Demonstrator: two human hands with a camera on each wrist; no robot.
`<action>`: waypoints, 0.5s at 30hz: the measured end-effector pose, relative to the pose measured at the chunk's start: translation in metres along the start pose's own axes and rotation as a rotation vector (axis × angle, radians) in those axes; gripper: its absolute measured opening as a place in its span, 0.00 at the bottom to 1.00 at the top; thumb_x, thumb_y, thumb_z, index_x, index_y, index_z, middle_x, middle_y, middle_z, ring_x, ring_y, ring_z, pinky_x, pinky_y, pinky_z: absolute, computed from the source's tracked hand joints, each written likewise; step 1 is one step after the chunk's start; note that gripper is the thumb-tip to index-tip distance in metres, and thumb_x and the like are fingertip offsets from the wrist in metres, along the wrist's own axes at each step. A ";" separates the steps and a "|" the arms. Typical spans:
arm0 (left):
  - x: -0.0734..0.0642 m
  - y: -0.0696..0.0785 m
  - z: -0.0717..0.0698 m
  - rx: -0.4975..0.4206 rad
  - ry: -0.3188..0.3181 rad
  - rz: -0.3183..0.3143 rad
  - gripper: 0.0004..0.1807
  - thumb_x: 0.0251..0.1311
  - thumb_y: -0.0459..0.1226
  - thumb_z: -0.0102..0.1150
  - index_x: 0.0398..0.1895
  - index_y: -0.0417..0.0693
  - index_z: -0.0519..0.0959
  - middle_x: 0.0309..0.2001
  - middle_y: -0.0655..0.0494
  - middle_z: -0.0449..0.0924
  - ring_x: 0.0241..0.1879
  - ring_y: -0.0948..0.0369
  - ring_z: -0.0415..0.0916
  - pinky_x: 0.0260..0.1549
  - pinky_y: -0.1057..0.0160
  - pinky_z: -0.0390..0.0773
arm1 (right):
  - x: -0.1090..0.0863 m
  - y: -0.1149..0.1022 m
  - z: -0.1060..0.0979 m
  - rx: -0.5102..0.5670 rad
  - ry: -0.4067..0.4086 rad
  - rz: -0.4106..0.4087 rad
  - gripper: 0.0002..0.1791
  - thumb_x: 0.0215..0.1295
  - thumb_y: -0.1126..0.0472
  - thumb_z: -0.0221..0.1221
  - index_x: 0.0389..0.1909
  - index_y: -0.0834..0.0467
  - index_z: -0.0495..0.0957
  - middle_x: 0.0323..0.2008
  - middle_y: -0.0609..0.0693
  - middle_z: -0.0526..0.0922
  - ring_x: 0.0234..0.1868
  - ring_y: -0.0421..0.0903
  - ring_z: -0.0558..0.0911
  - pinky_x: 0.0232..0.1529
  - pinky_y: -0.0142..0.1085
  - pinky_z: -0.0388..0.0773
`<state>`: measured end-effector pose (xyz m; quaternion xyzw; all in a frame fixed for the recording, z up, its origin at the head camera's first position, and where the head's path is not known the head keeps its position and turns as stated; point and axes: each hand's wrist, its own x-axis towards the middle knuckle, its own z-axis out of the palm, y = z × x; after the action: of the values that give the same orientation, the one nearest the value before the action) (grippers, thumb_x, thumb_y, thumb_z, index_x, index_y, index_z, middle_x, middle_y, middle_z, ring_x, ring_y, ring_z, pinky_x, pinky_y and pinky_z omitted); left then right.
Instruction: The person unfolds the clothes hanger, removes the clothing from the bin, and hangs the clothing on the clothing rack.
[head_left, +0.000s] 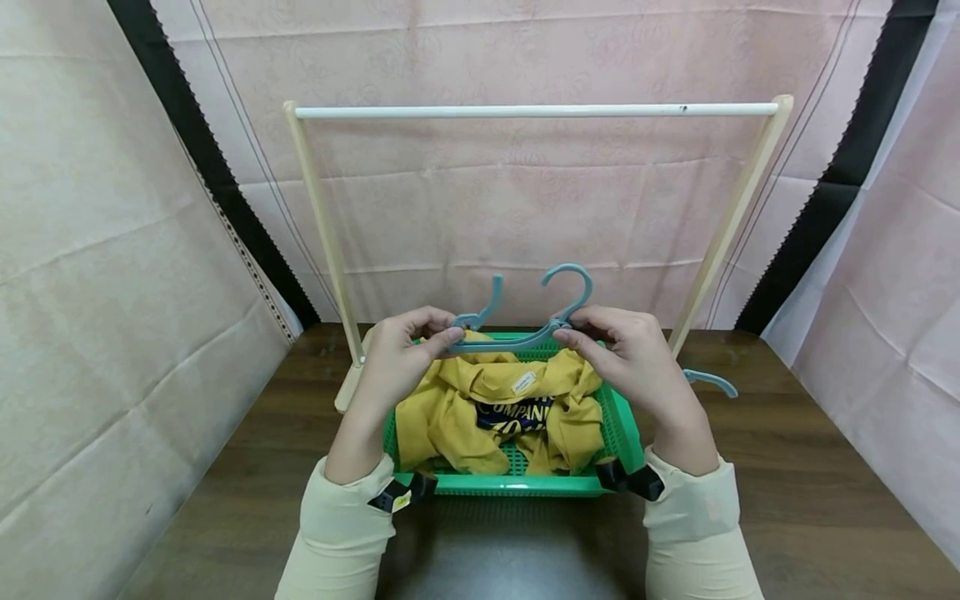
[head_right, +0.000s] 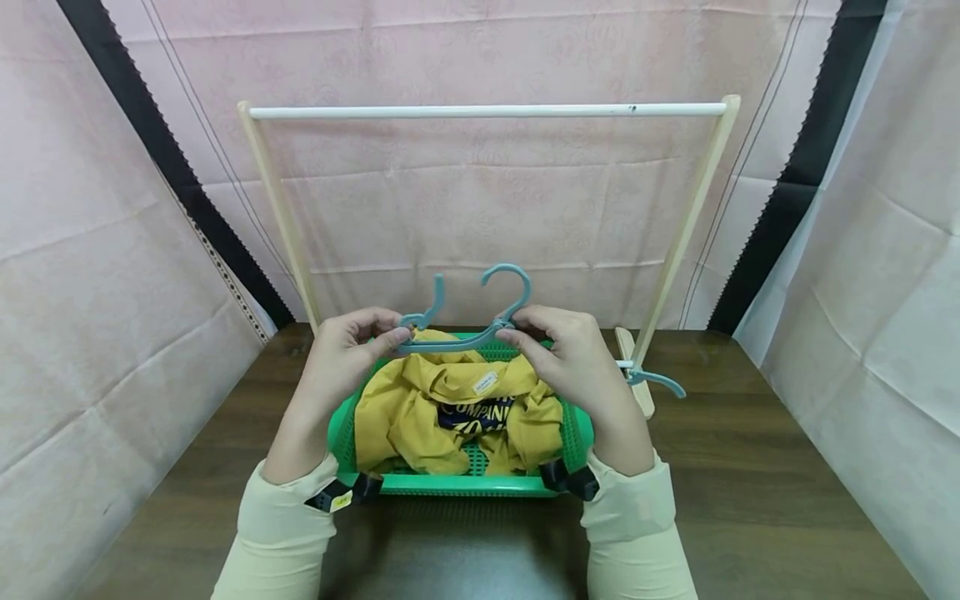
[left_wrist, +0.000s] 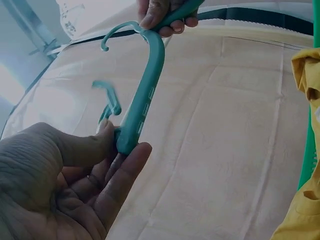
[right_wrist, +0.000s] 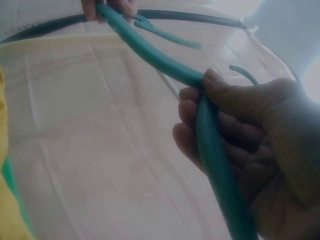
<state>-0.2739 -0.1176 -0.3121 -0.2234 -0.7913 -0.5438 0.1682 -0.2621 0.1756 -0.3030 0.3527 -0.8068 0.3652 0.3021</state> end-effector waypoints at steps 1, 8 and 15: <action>0.000 0.000 0.000 -0.045 0.002 -0.023 0.04 0.66 0.34 0.65 0.40 0.42 0.85 0.34 0.50 0.84 0.33 0.56 0.84 0.32 0.61 0.85 | 0.000 0.000 0.000 0.001 0.003 0.000 0.04 0.65 0.63 0.67 0.37 0.51 0.86 0.30 0.37 0.83 0.25 0.39 0.77 0.25 0.29 0.73; 0.001 0.001 -0.001 -0.199 0.002 -0.080 0.04 0.67 0.29 0.63 0.42 0.38 0.82 0.39 0.43 0.82 0.40 0.52 0.84 0.39 0.53 0.85 | 0.000 0.002 -0.001 0.030 0.027 -0.003 0.05 0.63 0.67 0.68 0.37 0.54 0.87 0.30 0.42 0.86 0.26 0.38 0.80 0.28 0.26 0.76; -0.003 0.004 -0.005 0.097 0.060 0.039 0.10 0.65 0.37 0.67 0.47 0.47 0.79 0.41 0.56 0.83 0.42 0.63 0.82 0.39 0.59 0.83 | -0.001 0.004 -0.002 -0.026 -0.011 0.016 0.04 0.65 0.66 0.67 0.36 0.54 0.86 0.29 0.40 0.83 0.25 0.37 0.78 0.27 0.27 0.75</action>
<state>-0.2689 -0.1221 -0.3091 -0.2140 -0.8068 -0.5078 0.2130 -0.2644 0.1794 -0.3048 0.3443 -0.8159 0.3550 0.2995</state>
